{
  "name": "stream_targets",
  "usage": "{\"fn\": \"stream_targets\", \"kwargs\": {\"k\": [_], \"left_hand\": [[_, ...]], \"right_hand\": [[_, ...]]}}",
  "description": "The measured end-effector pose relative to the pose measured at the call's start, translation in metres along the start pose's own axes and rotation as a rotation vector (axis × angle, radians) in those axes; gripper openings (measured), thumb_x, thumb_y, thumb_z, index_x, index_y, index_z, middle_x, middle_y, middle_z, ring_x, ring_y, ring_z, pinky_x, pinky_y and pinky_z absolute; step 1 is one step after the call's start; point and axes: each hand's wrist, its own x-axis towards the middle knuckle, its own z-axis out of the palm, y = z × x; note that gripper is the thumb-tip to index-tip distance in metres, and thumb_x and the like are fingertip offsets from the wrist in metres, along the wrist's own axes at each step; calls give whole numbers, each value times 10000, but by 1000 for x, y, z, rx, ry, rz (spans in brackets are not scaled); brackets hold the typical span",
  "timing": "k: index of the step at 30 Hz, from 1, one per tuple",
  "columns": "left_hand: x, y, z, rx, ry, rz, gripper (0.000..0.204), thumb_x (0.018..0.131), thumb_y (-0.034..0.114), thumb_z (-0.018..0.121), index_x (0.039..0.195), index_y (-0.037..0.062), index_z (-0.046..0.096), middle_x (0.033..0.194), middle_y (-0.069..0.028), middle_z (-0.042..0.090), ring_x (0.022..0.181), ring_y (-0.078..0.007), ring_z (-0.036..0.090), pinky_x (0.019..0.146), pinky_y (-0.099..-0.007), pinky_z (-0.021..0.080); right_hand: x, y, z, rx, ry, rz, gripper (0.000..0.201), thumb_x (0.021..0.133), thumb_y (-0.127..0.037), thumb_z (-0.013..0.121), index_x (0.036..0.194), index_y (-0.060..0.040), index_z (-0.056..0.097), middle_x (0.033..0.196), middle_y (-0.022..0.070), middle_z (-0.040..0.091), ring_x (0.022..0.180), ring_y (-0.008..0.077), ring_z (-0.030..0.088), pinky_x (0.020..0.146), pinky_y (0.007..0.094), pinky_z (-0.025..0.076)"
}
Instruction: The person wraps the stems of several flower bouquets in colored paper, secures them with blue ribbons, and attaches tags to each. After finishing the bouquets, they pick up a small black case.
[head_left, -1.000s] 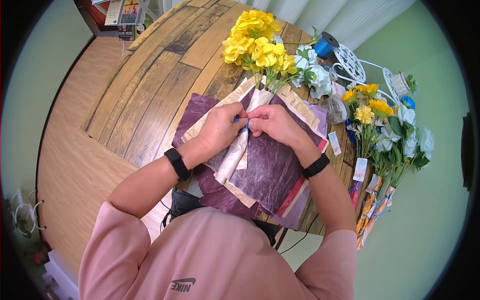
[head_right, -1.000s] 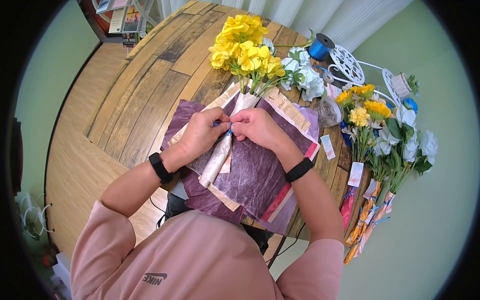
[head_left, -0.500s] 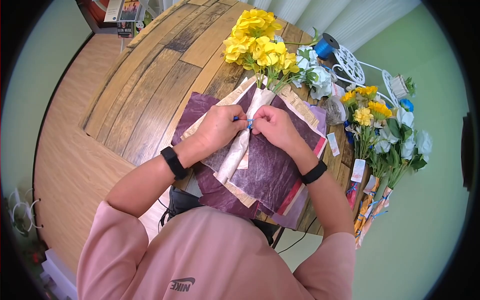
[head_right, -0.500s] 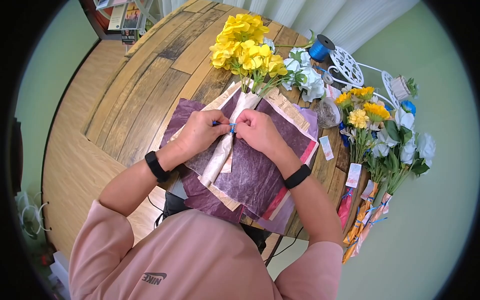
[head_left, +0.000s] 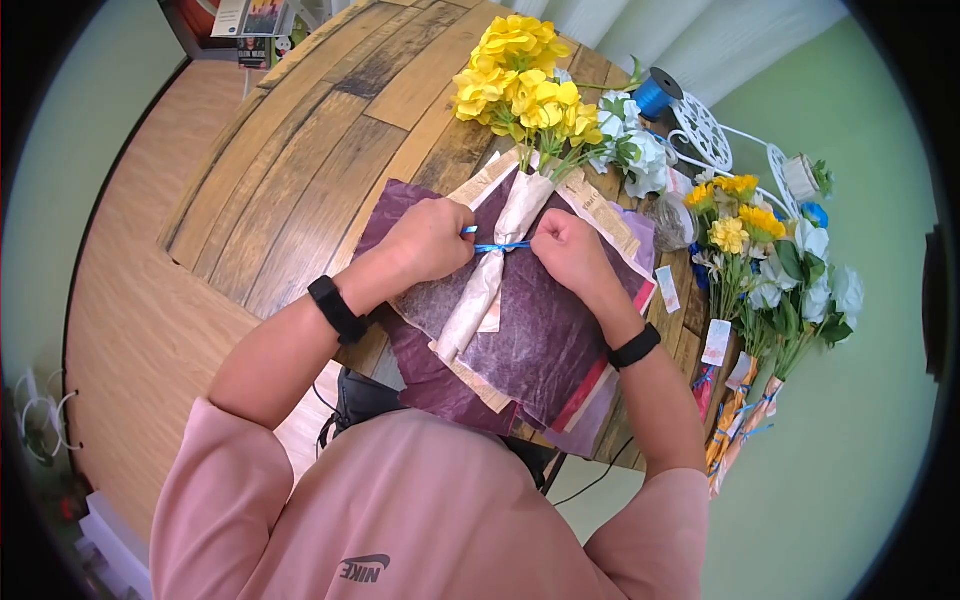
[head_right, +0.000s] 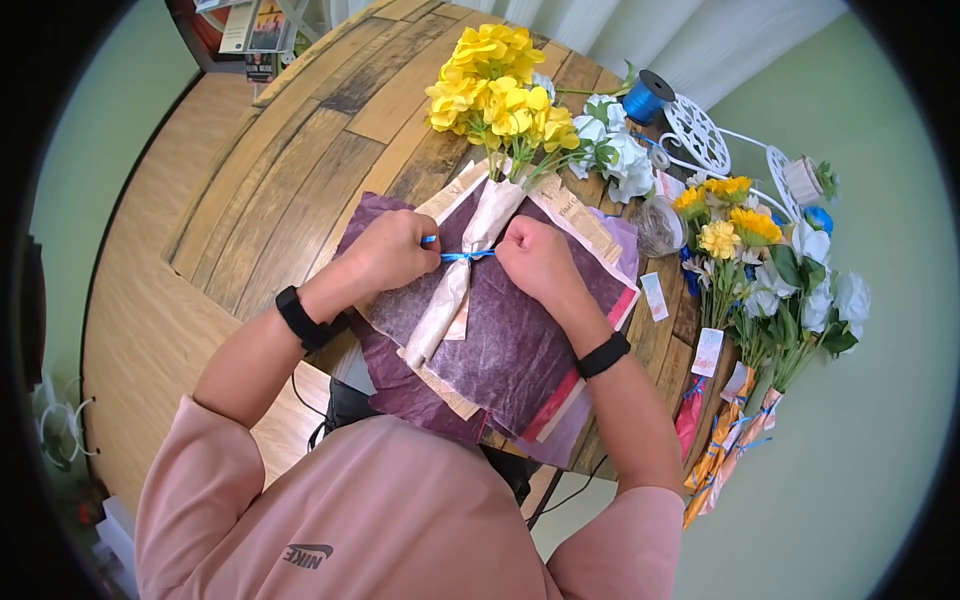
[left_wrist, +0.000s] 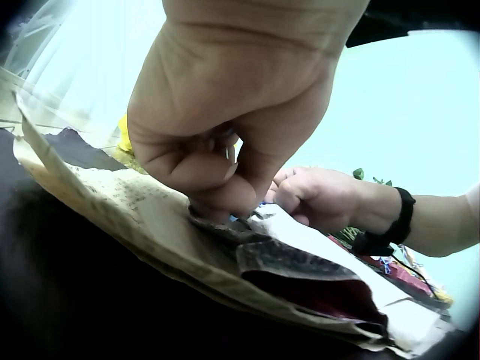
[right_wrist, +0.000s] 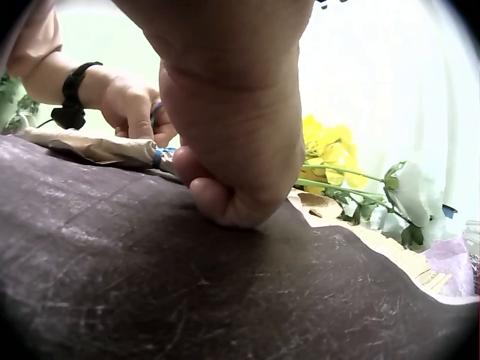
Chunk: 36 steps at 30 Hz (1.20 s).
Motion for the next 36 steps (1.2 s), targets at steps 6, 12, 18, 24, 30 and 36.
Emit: {"fn": "stream_targets", "kwargs": {"k": [6,12,18,24,30,36], "left_hand": [[-4,-4,-7,-725,-20,-297,347,846,160,682,1132,-7,580,861,-80,645,687,-142,634,574,-294,512],[-21,-12,-11,-1117,35,-379,482,809,111,656,1216,-76,479,865,-89,626,754,-152,640,600,-287,519],[-23,-12,-20,-213,164,-172,412,781,84,628,1170,-35,564,900,-111,625,773,-198,615,652,-342,502],[-38,19,-43,-115,189,-63,276,831,181,606,999,-35,644,767,-143,682,682,-286,667,622,-391,521],[-21,7,-18,-668,-266,-514,288,943,256,565,936,-19,650,752,-79,678,480,-104,571,377,-242,382],[-3,5,2,-656,-141,-463,221,905,214,633,910,-6,654,715,-43,657,485,-92,557,388,-243,372]], "right_hand": [[-1,-1,-12,326,-203,118,174,791,-87,636,935,7,613,713,36,624,595,115,574,546,281,463],[-11,-9,-15,298,-245,31,281,817,-84,639,1067,35,593,805,45,643,668,105,608,610,249,491],[-9,-5,-8,427,-205,61,216,867,-92,633,1044,30,608,820,41,646,678,96,616,625,233,501],[-13,-8,-8,426,-148,51,183,867,-71,637,1022,22,613,821,41,649,672,87,610,621,226,499],[-11,-8,-8,403,-191,69,165,887,-64,645,1034,5,617,865,30,648,708,76,600,645,210,491],[-9,-6,-5,388,-231,29,148,883,-52,648,1017,6,627,857,20,644,703,73,593,644,209,485]]}}
